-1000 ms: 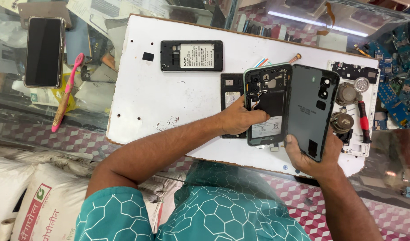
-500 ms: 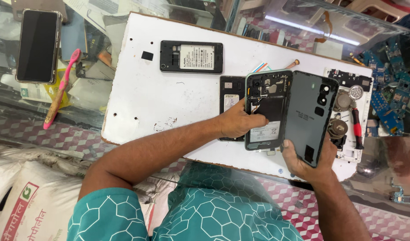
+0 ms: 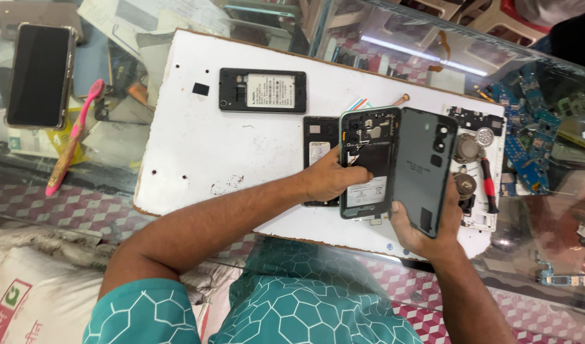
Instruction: The person works at a repair counter on a disassembled smartphone, fitting the back cover onto the phone body and pressing it into place. They then pick up a tube of adhesive and apply it along the edge of the back cover while holding the phone.
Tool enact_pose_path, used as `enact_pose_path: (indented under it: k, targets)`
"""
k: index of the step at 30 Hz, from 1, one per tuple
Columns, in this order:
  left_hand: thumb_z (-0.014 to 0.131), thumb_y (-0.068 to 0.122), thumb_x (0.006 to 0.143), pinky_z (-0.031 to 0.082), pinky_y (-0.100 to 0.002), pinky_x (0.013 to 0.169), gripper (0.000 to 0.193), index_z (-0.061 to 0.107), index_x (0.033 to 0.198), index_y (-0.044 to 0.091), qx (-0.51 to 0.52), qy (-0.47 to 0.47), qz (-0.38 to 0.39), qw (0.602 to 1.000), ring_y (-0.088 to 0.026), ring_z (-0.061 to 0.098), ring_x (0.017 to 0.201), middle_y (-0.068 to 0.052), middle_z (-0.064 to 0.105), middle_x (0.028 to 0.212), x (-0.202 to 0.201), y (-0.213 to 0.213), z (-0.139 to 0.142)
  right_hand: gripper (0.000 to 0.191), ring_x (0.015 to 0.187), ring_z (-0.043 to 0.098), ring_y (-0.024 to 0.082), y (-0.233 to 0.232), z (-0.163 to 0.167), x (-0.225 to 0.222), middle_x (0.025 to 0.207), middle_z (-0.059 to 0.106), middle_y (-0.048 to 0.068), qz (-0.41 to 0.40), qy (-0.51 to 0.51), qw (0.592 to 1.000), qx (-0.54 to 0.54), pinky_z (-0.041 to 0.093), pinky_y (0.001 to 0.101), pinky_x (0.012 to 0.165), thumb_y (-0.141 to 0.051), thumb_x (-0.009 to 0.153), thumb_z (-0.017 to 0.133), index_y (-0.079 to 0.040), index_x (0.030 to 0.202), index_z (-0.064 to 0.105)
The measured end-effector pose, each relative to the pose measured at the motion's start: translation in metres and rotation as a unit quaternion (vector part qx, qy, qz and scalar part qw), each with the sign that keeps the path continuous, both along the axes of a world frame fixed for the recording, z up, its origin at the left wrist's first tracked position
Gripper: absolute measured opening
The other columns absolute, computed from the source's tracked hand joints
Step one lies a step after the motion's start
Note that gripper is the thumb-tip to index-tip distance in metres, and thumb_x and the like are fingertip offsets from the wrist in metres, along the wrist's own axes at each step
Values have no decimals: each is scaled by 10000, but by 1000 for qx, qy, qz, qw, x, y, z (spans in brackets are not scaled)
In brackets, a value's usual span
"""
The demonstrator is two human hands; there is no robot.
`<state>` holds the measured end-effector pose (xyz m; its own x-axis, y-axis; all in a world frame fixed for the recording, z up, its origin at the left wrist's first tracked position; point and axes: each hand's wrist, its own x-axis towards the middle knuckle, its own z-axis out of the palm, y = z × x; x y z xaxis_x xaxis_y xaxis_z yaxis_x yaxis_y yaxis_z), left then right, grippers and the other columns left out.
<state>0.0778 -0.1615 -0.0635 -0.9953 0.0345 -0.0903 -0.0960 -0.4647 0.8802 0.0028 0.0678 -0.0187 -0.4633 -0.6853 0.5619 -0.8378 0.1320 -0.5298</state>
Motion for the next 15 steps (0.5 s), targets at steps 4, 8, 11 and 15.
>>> enact_pose_path:
  k: [4,8,11,15]
  targets:
    - [663,88,935,576,-357,884,319,629,1235,-16,66,28,-25,997,-161,666,995,-74,691,1061,0,-1,13,886,947,747,310,-1,3,2,1147,691,238,-31,19,999,26,596,376,829,-67,830,757,105,1526,236]
    - [702,145,939,591,-369,938,416,588,1312,0,55,43,-30,997,-177,688,1055,-96,701,1127,2,-2,28,827,943,764,269,-4,9,3,1132,717,225,-22,-6,999,31,605,344,812,-74,861,757,117,1509,280]
    - [714,156,949,578,-367,985,458,567,1355,1,37,74,-32,996,-182,676,1104,-107,688,1178,3,-3,33,761,928,760,248,-7,12,3,1107,725,204,-18,-5,1000,23,598,333,813,-80,870,752,112,1483,344]
    - [726,142,919,565,-354,991,478,553,1346,16,22,73,-26,997,-177,664,1114,-101,681,1187,4,-3,31,683,891,737,225,-9,14,4,1059,720,159,-18,-5,1000,12,580,320,807,-86,873,755,91,1439,417]
